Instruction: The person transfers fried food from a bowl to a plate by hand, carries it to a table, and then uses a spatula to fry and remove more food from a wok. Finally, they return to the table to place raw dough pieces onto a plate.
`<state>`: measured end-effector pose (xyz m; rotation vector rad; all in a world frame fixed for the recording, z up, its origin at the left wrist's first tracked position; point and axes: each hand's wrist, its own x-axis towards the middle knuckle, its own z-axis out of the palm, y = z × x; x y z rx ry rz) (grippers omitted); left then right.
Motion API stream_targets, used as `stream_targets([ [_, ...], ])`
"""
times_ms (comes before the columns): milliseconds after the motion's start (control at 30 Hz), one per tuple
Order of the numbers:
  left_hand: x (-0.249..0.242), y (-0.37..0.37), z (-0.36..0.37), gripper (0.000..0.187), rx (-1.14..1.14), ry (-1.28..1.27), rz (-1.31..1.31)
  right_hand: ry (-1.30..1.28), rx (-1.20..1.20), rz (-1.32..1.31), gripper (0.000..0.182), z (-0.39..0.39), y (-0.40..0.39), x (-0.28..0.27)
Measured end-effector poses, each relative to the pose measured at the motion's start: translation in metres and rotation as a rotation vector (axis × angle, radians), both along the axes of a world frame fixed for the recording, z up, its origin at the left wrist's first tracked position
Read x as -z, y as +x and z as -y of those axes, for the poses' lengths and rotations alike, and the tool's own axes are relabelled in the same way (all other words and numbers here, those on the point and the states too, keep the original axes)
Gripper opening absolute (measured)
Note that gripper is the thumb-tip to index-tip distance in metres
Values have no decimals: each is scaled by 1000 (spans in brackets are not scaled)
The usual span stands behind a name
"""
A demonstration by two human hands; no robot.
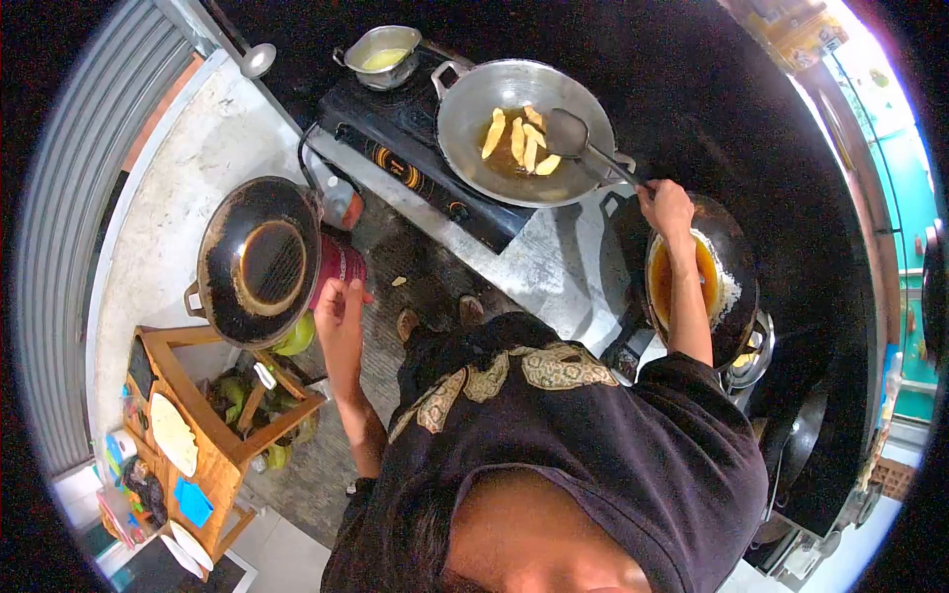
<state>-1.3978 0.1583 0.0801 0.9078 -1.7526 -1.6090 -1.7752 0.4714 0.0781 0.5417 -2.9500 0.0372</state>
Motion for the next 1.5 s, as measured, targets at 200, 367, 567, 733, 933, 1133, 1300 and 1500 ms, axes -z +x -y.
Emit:
stream_targets([
  [200, -3, -5, 0, 23, 29, -20, -6, -108, 9, 120, 40, -3, -8, 27],
  [367, -2, 1, 2, 23, 41, -49, 15, -147, 8, 221, 40, 4, 7, 6],
  [567, 0, 2, 4, 24, 40, -69, 51, -142, -36, 212, 36, 20, 20, 2],
  [733, -1, 3, 0, 24, -10, -41, 24, -154, -41, 115, 34, 20, 31, -1],
  [933, 11, 8, 6, 24, 8, -28, 22, -85, 15, 115, 34, 2, 13, 33],
  [1133, 3, 2, 4, 24, 38, -20, 11, -196, -9, 216, 33, 1, 21, 33],
  [1300, 9, 2, 6, 25, 61, -11, -2, -223, -43, 264, 32, 4, 29, 24],
  [1500, 6, 2, 5, 25, 62, -45, 62, -269, -120, 222, 29, 21, 42, 26],
])
